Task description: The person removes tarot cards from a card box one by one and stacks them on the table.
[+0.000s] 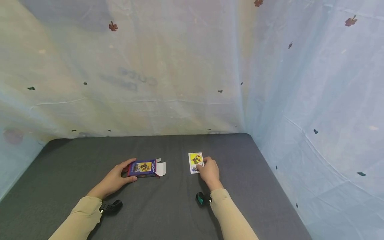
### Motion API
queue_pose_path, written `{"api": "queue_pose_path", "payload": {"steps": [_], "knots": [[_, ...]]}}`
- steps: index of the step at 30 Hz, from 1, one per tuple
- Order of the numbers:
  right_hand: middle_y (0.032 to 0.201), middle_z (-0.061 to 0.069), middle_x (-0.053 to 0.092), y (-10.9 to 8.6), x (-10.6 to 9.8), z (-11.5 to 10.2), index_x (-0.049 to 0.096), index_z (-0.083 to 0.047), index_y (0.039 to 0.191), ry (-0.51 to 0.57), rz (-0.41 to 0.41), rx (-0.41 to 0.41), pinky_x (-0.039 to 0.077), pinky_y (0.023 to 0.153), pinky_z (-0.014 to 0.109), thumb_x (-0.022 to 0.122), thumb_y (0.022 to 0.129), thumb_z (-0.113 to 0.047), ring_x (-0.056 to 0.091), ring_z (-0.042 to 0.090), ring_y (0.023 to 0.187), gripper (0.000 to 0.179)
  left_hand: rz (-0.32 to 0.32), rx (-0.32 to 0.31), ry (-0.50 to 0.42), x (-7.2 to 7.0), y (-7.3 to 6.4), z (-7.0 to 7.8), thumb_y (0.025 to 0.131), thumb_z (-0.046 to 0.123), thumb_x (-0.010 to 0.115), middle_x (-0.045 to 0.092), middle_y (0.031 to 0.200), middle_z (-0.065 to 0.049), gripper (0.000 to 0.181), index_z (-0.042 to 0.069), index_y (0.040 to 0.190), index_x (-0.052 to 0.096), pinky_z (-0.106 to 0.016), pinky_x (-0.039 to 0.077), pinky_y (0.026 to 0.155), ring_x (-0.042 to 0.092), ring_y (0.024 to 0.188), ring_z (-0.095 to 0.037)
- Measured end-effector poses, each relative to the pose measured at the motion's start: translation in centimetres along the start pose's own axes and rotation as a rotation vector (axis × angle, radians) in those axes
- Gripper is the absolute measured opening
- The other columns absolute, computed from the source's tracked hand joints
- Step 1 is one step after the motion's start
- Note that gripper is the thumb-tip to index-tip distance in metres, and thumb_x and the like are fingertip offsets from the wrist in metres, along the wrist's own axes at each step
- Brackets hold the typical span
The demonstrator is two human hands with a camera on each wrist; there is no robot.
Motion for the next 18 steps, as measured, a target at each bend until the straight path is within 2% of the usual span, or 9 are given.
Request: {"api": "queue_pose_path", "payload": {"steps": [18], "knots": [[0.086, 0.009, 0.057, 0.01, 0.19, 0.11, 0.063, -0.002, 0.118, -0.010, -0.014, -0.033, 0.042, 0.065, 0.039, 0.073, 0.088, -0.025, 0.050, 0.023, 0.073, 0.039, -0.001, -0.006, -0.002, 0.04, 0.05, 0.08, 0.082, 0.042, 0.076, 0.040, 0.141, -0.017, 0.084, 0.027, 0.152, 0.032, -0.056, 0.038, 0.096, 0.043, 0.124, -0.035]]}}
Point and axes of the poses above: each hand's wrist, its own y-axis towards the middle knuckle, its own x-axis out of the palm, z = x × y, the point moved 4 cm from there along y, towards the middle knuckle
